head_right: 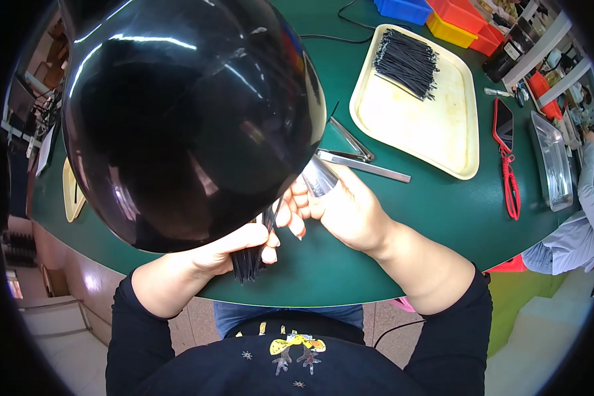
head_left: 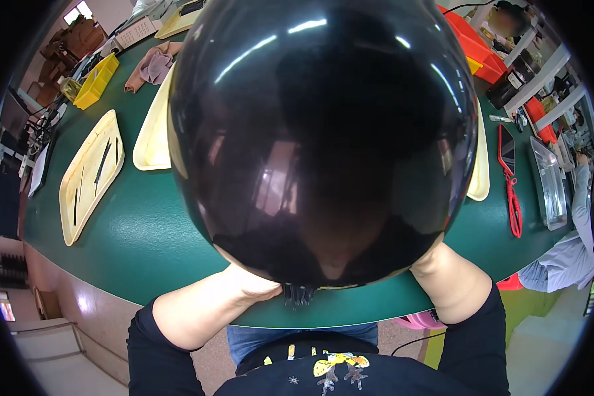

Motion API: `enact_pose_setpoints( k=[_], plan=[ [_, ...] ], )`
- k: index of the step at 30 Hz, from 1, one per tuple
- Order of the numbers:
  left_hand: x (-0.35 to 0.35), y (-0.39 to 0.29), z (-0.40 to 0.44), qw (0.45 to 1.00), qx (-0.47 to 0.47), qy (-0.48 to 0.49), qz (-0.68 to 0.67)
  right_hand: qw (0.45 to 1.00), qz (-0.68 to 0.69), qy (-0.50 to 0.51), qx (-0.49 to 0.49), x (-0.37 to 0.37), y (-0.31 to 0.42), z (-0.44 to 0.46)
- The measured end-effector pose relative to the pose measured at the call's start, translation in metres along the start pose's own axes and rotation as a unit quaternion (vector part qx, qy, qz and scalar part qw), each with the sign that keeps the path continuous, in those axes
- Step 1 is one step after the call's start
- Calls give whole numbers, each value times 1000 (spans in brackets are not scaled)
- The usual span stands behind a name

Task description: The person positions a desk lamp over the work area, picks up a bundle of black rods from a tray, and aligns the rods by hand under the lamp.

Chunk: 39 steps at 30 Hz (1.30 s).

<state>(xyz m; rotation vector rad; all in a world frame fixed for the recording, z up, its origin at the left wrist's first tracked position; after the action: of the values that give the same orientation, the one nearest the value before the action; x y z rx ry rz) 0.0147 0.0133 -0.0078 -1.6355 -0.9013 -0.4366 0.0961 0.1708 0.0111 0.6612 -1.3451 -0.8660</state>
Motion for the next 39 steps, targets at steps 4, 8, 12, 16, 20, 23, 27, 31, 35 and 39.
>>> enact_pose_setpoints(
  k=[4, 8, 12, 16, 20, 23, 27, 31, 35, 39],
  plan=[
    [0, 2, -1, 1000, -4, -3, 22, 989, -103, 62, 84, 3, 4, 7],
    [-4, 10, 5, 999, 42, 3, 5, 989, -121, 61, 58, 2, 4, 8],
    [-1, 6, 3, 994, 90, 6, 64, 996, 62, -49, 46, -7, 4, 6],
    [4, 1, 0, 994, 70, 19, 83, 959, -280, -18, 50, 24, 17, 16],
    [-8, 7, 4, 999, 28, 33, 10, 996, -41, 48, 70, 18, 9, 10],
    [-5, 4, 3, 998, -8, -17, -54, 989, -138, -53, 31, 8, 0, 5],
    [1, 1, 1, 998, -43, -51, 8, 986, -25, 158, -44, -27, 10, 22],
    [5, -6, 0, 995, -7, -81, 55, 969, -178, -168, 6, 26, 18, 14],
    [-6, 0, 2, 998, -7, -56, -9, 969, -209, -78, -104, 7, 30, 9],
    [0, -6, 0, 994, 35, -87, 62, 874, -454, -98, -139, 10, 32, 7]
  ],
)
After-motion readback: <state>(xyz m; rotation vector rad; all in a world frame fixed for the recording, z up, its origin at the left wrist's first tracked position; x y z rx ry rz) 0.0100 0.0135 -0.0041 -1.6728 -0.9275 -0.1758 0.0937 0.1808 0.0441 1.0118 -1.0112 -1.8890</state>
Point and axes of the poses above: each hand's wrist, its own z-axis towards the middle knuckle, its own x-axis out of the palm, y = z × x, the point moved 3 cm from there along z, towards the middle knuckle, and after that the axes turned 1 degree about -z, right-handed, at the moved point
